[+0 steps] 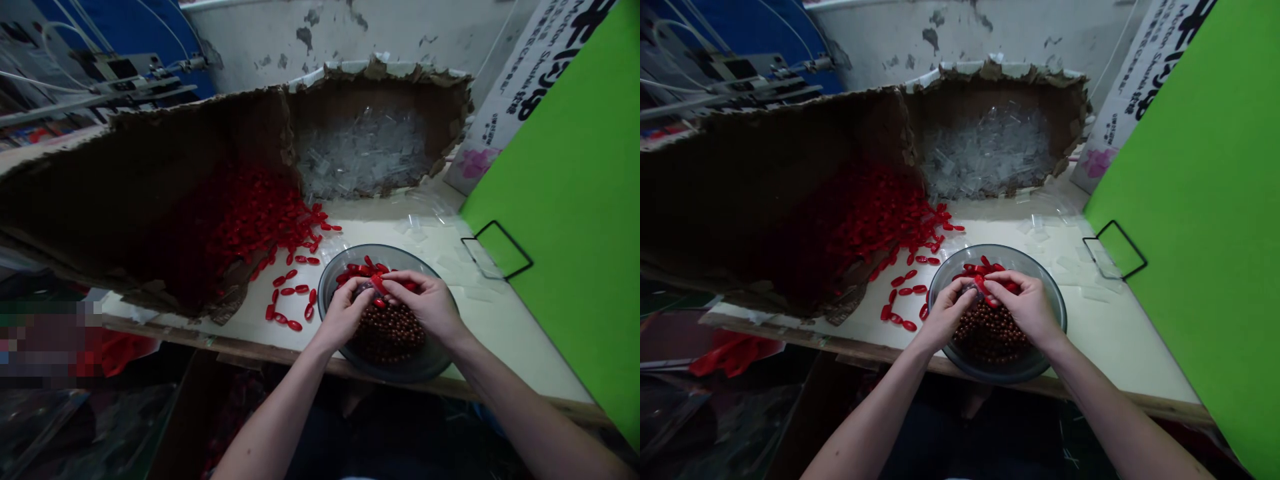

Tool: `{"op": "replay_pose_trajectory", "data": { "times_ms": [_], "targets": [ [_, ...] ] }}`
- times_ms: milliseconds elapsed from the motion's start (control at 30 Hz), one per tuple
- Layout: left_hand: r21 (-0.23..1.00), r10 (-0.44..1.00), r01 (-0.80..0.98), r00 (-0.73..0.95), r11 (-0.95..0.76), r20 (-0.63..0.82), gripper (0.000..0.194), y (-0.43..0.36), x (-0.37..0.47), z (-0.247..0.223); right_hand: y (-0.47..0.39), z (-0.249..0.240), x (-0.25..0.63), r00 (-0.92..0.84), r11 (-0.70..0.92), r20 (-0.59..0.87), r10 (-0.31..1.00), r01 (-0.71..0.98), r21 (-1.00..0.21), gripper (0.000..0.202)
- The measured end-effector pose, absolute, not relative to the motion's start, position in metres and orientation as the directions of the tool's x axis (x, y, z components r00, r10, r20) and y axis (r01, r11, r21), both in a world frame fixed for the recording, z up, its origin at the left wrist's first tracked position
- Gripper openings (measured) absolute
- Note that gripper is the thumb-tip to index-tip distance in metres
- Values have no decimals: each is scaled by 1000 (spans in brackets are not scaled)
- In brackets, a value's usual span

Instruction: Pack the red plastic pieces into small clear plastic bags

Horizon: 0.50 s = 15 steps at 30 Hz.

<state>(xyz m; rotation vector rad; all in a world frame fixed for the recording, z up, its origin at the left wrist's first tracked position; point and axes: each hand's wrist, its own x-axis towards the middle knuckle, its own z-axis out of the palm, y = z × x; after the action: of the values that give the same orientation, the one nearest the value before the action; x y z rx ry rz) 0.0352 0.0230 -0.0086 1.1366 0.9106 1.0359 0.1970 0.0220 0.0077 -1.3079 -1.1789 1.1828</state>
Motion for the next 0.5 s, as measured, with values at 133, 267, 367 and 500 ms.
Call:
{"op": "replay_pose_trajectory", "data": {
  "times_ms": [133, 267, 367, 500],
  "targets": [
    [978, 965, -186, 260, 92, -42, 24, 23, 34, -10, 22, -3, 189, 93, -71, -77, 993, -72, -995, 29],
    [980, 970, -179, 241, 87, -43, 26, 23, 33, -12, 22, -11, 188, 84, -53, -57, 995, -58, -997, 31],
    [979, 967, -180, 251, 91, -44, 25, 23, 34, -13, 20, -9, 188, 65, 10, 16, 998, 86, -996, 30],
    [977, 969, -192, 245, 87, -38, 24, 23, 36, -14, 13, -4, 183, 89, 201, 256, 963, 399, -895, 22]
  ]
}}
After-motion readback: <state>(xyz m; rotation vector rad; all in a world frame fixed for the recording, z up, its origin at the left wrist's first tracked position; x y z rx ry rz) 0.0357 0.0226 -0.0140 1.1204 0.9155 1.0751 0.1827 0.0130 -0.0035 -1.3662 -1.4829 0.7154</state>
